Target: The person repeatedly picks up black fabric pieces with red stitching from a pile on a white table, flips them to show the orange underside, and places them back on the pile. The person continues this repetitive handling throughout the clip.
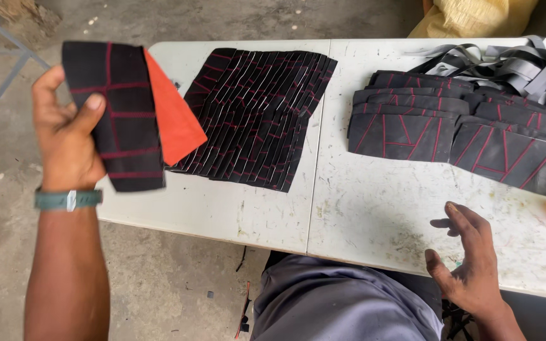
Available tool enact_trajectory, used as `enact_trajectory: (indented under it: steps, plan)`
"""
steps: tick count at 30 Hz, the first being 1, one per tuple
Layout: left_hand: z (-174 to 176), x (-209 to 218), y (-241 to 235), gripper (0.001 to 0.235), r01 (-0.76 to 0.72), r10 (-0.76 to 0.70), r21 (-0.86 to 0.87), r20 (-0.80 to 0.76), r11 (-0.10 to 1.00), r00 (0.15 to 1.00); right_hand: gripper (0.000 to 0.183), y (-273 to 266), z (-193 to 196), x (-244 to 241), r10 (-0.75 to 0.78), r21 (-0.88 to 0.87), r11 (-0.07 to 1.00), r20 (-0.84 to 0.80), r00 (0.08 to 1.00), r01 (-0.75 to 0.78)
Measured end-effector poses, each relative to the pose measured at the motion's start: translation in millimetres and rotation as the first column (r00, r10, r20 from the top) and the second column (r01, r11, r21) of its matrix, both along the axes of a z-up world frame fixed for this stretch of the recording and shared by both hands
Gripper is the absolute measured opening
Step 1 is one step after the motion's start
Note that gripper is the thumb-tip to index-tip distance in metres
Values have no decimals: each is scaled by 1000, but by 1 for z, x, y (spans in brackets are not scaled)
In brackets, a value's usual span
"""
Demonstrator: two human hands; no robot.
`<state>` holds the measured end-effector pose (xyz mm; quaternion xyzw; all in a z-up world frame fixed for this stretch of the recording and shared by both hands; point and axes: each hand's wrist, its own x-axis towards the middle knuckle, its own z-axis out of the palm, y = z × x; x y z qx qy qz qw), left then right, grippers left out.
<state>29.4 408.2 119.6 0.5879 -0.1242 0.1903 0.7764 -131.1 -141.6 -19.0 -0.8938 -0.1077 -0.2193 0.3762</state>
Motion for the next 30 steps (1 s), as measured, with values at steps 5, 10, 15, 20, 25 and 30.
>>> enact_trajectory:
  steps: [5, 10, 15, 20, 25, 30]
  plan:
    - [-28, 123, 25, 53, 6, -6, -15, 40, 1000, 999, 79, 16, 7, 14, 17, -62, 998, -10, 1000, -18]
    - [-63, 229, 46, 46, -24, 24, 8, -43, 1000, 999, 80, 12, 11, 19, -99, -139, 986, -76, 992, 88]
    - [-133, 255, 52, 49, -60, 244, 331, -548, 942, 800, 82, 1, 7, 9, -284, -244, 944, -254, 925, 223]
    - [-157, 219, 79, 50, 80, 242, 394, -701, 916, 671, 86, -8, -2, 15, -372, -372, 891, -268, 889, 260]
    - [-135, 189, 80, 49, 130, 274, 423, -761, 897, 588, 87, -13, -13, 18, -341, -466, 864, -259, 904, 193]
    - [-150, 183, 90, 52, 254, 470, 637, -733, 728, 491, 67, -13, -13, 25, 6, -579, 816, 26, 1000, 10]
